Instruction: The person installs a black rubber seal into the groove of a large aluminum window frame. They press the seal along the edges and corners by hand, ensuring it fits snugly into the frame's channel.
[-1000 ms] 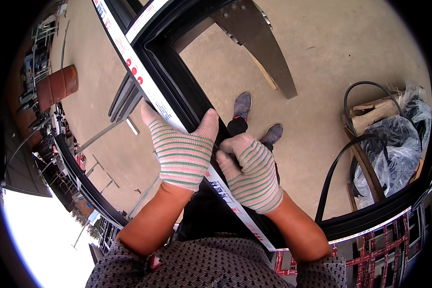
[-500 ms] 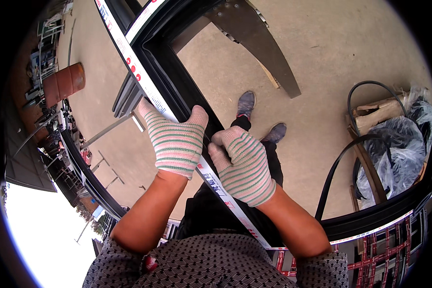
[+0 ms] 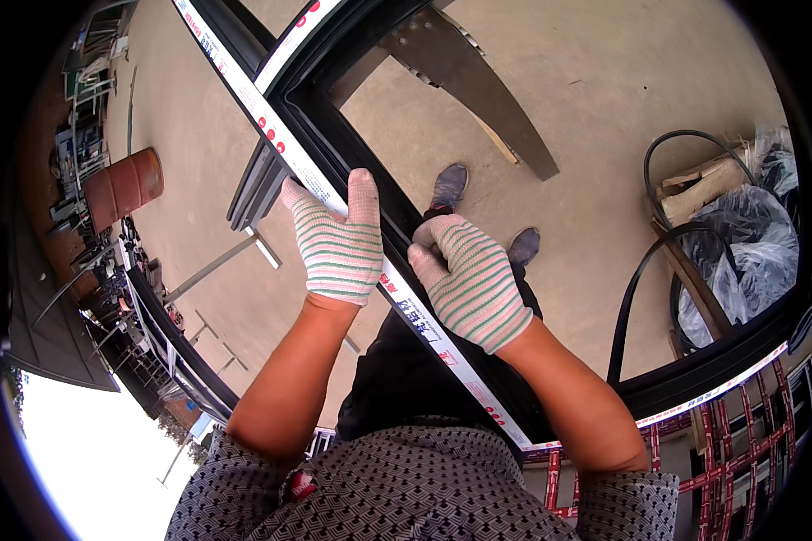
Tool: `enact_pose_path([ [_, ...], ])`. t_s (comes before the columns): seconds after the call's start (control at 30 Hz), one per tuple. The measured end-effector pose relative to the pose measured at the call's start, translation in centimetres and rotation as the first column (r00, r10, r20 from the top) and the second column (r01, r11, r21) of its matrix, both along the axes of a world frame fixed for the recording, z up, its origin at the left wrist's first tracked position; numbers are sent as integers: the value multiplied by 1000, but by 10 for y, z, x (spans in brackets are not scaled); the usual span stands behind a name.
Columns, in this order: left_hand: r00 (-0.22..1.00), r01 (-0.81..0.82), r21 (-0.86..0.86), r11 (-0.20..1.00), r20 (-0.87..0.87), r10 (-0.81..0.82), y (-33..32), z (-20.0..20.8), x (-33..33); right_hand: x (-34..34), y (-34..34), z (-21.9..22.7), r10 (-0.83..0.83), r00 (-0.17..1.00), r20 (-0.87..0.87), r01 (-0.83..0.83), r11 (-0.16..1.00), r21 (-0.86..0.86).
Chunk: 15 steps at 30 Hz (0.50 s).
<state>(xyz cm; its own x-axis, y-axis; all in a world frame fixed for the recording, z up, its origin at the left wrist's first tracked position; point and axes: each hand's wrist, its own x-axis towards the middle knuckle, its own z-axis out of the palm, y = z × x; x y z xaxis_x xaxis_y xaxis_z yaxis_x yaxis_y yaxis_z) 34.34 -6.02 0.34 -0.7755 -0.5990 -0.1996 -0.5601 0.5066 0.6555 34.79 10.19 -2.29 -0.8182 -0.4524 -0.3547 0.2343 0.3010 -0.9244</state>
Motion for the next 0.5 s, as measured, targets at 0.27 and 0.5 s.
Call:
enact_pose_path([
  [0.27, 979, 198, -25, 980, 46, -196, -103, 23, -21, -2, 9, 19, -72, 979, 190, 59, 996, 71],
  [0.5, 774, 600, -283, 748, -32, -633, -182, 33, -97, -10, 19, 22, -92, 957, 276, 67, 993, 101],
])
